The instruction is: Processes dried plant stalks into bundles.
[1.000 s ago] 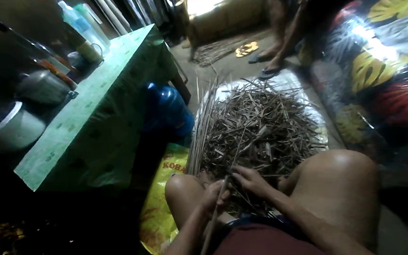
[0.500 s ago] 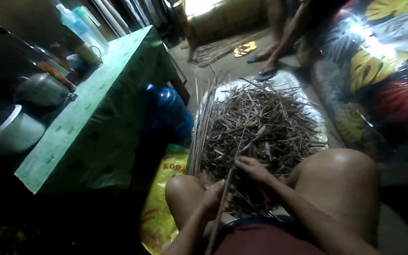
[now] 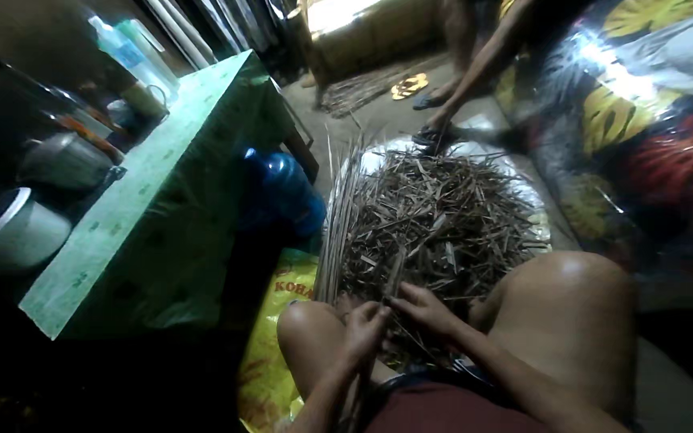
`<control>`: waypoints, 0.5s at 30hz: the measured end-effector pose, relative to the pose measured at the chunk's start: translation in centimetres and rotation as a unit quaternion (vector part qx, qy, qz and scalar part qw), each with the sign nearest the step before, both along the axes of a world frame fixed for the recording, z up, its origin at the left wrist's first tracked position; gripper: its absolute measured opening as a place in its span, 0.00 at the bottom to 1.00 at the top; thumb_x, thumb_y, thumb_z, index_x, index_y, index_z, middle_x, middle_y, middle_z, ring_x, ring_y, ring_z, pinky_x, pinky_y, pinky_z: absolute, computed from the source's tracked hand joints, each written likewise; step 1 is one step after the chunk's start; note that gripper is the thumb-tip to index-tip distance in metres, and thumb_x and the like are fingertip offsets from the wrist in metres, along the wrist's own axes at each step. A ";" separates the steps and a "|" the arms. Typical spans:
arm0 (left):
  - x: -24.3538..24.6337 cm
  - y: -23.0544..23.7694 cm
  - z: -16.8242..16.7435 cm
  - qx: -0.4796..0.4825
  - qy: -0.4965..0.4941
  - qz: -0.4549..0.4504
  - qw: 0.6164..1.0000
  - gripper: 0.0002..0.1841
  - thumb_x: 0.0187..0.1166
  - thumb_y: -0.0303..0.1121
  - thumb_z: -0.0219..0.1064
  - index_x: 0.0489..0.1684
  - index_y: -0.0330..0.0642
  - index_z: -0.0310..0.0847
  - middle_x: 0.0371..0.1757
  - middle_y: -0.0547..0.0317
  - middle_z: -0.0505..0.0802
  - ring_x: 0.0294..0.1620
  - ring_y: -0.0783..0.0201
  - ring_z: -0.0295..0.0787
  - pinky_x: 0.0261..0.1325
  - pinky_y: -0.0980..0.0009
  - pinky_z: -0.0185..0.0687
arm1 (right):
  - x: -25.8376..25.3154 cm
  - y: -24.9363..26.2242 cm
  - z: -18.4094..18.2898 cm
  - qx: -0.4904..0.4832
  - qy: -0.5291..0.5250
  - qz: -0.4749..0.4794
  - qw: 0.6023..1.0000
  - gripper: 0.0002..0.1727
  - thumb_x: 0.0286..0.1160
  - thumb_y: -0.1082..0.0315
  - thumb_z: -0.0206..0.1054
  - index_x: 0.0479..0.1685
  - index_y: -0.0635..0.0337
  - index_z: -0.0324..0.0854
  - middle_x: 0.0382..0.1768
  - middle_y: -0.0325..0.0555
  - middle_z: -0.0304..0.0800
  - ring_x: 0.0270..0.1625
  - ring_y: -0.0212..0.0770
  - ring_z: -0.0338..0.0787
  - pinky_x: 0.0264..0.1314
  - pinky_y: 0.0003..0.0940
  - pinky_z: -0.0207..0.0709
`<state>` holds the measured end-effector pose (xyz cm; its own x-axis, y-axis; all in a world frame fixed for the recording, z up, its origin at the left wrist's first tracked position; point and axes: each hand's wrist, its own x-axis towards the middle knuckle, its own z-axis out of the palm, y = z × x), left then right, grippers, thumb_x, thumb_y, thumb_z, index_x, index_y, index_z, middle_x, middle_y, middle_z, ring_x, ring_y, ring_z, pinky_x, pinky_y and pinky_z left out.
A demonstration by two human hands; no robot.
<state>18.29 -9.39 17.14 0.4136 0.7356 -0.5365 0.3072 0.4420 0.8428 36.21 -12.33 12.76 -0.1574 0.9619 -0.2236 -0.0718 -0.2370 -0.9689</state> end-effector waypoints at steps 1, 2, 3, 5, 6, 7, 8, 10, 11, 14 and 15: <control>-0.1 0.0 0.2 -0.025 -0.008 0.005 1.000 0.11 0.91 0.32 0.57 0.53 0.32 0.80 0.24 0.61 0.85 0.16 0.72 0.79 0.19 0.77 0.79 | 0.2 0.0 -0.1 0.016 -0.024 0.011 1.000 0.15 0.87 0.62 0.60 0.59 0.63 0.79 0.43 0.42 0.89 0.42 0.29 0.89 0.50 0.29 0.84; -0.3 0.1 0.4 -0.040 -0.014 0.008 0.999 0.11 0.91 0.33 0.57 0.54 0.33 0.80 0.23 0.62 0.84 0.16 0.73 0.79 0.19 0.78 0.78 | 0.5 0.1 -0.3 0.038 -0.056 0.019 0.998 0.16 0.86 0.62 0.60 0.60 0.64 0.81 0.46 0.44 0.89 0.45 0.29 0.88 0.54 0.30 0.83; -0.5 0.1 0.4 -0.048 -0.019 0.008 0.999 0.12 0.91 0.33 0.57 0.54 0.33 0.81 0.23 0.63 0.84 0.16 0.74 0.78 0.19 0.79 0.77 | 0.7 0.2 -0.4 0.060 -0.084 0.023 0.994 0.18 0.87 0.63 0.59 0.62 0.66 0.82 0.49 0.48 0.90 0.48 0.31 0.89 0.58 0.31 0.82; -0.7 0.2 0.5 -0.055 -0.026 0.005 0.998 0.12 0.92 0.33 0.55 0.54 0.34 0.80 0.22 0.64 0.83 0.16 0.75 0.77 0.19 0.80 0.75 | 1.1 0.3 -0.6 0.096 -0.127 0.028 0.987 0.18 0.87 0.63 0.58 0.63 0.67 0.83 0.51 0.51 0.91 0.51 0.33 0.89 0.61 0.32 0.81; -0.8 0.2 0.6 -0.058 -0.031 0.006 0.998 0.12 0.92 0.33 0.55 0.54 0.34 0.80 0.22 0.64 0.83 0.15 0.75 0.77 0.19 0.80 0.75 | 1.1 0.4 -0.7 0.110 -0.149 0.026 0.982 0.18 0.87 0.63 0.57 0.62 0.68 0.83 0.51 0.53 0.91 0.51 0.35 0.89 0.62 0.34 0.81; -0.8 0.2 0.6 -0.060 -0.036 0.008 0.998 0.12 0.92 0.33 0.55 0.54 0.34 0.80 0.21 0.64 0.83 0.15 0.75 0.76 0.18 0.81 0.75 | 1.2 0.5 -0.8 0.122 -0.173 0.024 0.977 0.20 0.87 0.63 0.57 0.64 0.69 0.83 0.51 0.56 0.92 0.53 0.40 0.91 0.63 0.38 0.81; -0.8 0.2 0.7 -0.062 -0.040 0.009 0.997 0.12 0.92 0.33 0.55 0.53 0.34 0.80 0.20 0.64 0.82 0.14 0.75 0.76 0.17 0.81 0.73 | 1.4 0.7 -0.9 0.131 -0.201 0.025 0.970 0.22 0.87 0.62 0.57 0.68 0.69 0.81 0.52 0.59 0.92 0.54 0.46 0.92 0.65 0.45 0.81; -0.9 0.2 0.6 -0.071 -0.050 0.012 0.996 0.12 0.93 0.33 0.54 0.54 0.34 0.80 0.19 0.64 0.82 0.13 0.76 0.74 0.17 0.81 0.72 | 1.7 1.0 -0.9 0.142 -0.241 0.031 0.960 0.25 0.87 0.60 0.57 0.72 0.69 0.79 0.53 0.62 0.92 0.56 0.52 0.93 0.66 0.51 0.80; -1.0 0.1 0.6 -0.075 -0.055 0.014 0.996 0.12 0.93 0.34 0.54 0.54 0.35 0.80 0.19 0.64 0.81 0.13 0.76 0.74 0.17 0.81 0.71 | 1.7 1.1 -0.6 0.141 -0.252 0.036 0.957 0.26 0.87 0.59 0.58 0.74 0.69 0.78 0.54 0.63 0.92 0.57 0.54 0.92 0.68 0.52 0.80; -1.2 0.3 0.6 -0.082 -0.073 0.024 0.994 0.13 0.94 0.35 0.52 0.53 0.35 0.80 0.19 0.64 0.81 0.12 0.76 0.73 0.16 0.82 0.70 | 1.7 1.4 0.1 0.150 -0.280 0.038 0.948 0.26 0.88 0.57 0.58 0.75 0.67 0.79 0.50 0.62 0.93 0.53 0.57 0.93 0.63 0.56 0.81; -1.3 0.2 0.6 -0.083 -0.080 0.030 0.993 0.13 0.94 0.35 0.52 0.53 0.36 0.80 0.19 0.65 0.81 0.12 0.77 0.72 0.16 0.82 0.69 | 1.7 1.6 0.2 0.154 -0.288 0.037 0.944 0.26 0.87 0.56 0.58 0.74 0.66 0.80 0.48 0.62 0.93 0.51 0.58 0.93 0.61 0.58 0.81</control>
<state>17.02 -9.15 17.79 0.4620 0.6688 -0.5825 0.1436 0.5916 0.7933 37.87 -10.76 12.91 -0.1650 0.9863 -0.0033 0.4945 0.0798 -0.8655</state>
